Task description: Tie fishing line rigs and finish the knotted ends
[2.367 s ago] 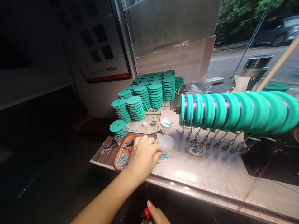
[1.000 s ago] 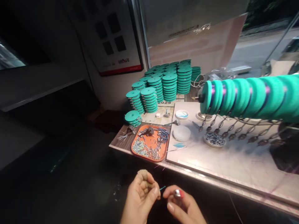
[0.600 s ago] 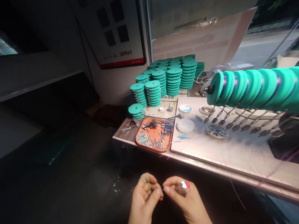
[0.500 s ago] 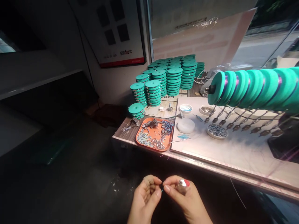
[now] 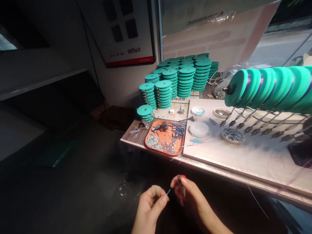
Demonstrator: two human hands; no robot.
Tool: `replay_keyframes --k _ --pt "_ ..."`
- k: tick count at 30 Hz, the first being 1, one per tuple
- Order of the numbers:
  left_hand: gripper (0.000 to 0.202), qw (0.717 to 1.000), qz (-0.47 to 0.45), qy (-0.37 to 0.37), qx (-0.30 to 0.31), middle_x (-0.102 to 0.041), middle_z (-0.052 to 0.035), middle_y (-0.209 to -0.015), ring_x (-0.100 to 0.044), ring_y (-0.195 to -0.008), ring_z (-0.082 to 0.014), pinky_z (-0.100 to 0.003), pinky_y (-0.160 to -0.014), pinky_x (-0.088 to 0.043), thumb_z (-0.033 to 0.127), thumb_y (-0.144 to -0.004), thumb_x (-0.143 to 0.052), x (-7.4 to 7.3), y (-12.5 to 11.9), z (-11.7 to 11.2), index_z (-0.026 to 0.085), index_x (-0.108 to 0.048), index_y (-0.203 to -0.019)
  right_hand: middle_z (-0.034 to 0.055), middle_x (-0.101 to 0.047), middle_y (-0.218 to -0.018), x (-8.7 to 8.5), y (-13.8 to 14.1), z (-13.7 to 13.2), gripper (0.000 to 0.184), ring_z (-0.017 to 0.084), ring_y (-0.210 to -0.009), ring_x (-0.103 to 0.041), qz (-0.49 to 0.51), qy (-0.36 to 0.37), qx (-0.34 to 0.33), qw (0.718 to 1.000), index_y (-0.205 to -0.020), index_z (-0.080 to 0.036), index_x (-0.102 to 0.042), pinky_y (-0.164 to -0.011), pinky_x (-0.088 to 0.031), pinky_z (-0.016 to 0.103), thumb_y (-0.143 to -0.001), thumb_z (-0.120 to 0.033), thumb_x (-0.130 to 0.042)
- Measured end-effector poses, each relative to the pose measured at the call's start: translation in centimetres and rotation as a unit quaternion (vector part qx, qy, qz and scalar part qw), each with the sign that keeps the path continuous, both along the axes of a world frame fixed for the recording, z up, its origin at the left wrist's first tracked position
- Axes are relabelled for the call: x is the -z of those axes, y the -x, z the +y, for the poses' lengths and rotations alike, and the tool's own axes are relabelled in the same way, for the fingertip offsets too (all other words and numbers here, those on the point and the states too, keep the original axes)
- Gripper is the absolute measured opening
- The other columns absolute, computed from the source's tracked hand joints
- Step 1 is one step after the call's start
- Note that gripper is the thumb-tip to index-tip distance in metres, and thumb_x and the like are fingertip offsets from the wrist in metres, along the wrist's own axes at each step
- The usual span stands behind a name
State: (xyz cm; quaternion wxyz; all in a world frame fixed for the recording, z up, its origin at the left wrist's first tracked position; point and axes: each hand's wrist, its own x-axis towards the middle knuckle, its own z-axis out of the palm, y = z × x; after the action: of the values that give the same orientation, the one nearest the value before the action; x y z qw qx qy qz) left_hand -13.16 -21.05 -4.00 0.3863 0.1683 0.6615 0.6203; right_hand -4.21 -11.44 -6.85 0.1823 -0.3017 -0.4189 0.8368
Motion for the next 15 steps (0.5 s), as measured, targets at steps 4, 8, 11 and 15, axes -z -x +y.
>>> replay_keyframes --k 4,8,11,15 --pt "0.025 1.0 0.004 0.003 0.008 -0.048 0.0014 -0.056 -0.043 -0.056 -0.0112 -0.02 -0.055 -0.035 0.036 -0.063 -0.066 -0.19 0.06 -0.05 0.015 -0.056 -0.056 -0.0028 -0.04 -0.049 0.67 0.04 -0.21 0.053 0.011 -0.049 -0.035 -0.062 -0.039 -0.054 0.996 -0.048 -0.017 -0.05 -0.051 -0.029 0.024 -0.078 -0.059 -0.038" --pt "0.021 0.997 0.073 0.002 0.018 -0.047 0.0014 -0.058 -0.042 -0.057 -0.0121 -0.021 -0.055 -0.035 0.032 -0.066 -0.062 -0.5 0.04 -0.1 0.016 -0.054 -0.056 -0.0037 -0.036 -0.048 0.65 0.14 -0.14 0.053 0.01 -0.05 -0.034 -0.081 -0.123 -0.082 0.986 -0.043 -0.018 -0.044 -0.052 -0.026 0.025 -0.08 -0.055 -0.037" --pt "0.019 0.993 0.112 0.005 0.018 -0.045 0.0017 -0.059 -0.042 -0.058 -0.0126 -0.022 -0.058 -0.035 0.027 -0.068 -0.06 -0.59 0.11 -0.18 0.017 -0.051 -0.055 -0.0041 -0.035 -0.045 0.7 0.39 -0.09 0.054 0.01 -0.048 -0.033 -0.079 -0.147 -0.088 0.982 -0.043 -0.018 -0.043 -0.052 -0.025 0.025 -0.08 -0.057 -0.036" --pt "0.019 0.992 0.121 0.016 0.013 -0.045 0.002 -0.058 -0.043 -0.058 -0.0128 -0.022 -0.059 -0.035 0.026 -0.068 -0.059 -0.48 0.27 -0.35 0.017 -0.05 -0.055 -0.0043 -0.035 -0.045 0.84 0.75 -0.26 0.053 0.01 -0.047 -0.031 -0.076 -0.151 -0.097 0.981 -0.043 -0.019 -0.042 -0.052 -0.025 0.026 -0.079 -0.057 -0.035"
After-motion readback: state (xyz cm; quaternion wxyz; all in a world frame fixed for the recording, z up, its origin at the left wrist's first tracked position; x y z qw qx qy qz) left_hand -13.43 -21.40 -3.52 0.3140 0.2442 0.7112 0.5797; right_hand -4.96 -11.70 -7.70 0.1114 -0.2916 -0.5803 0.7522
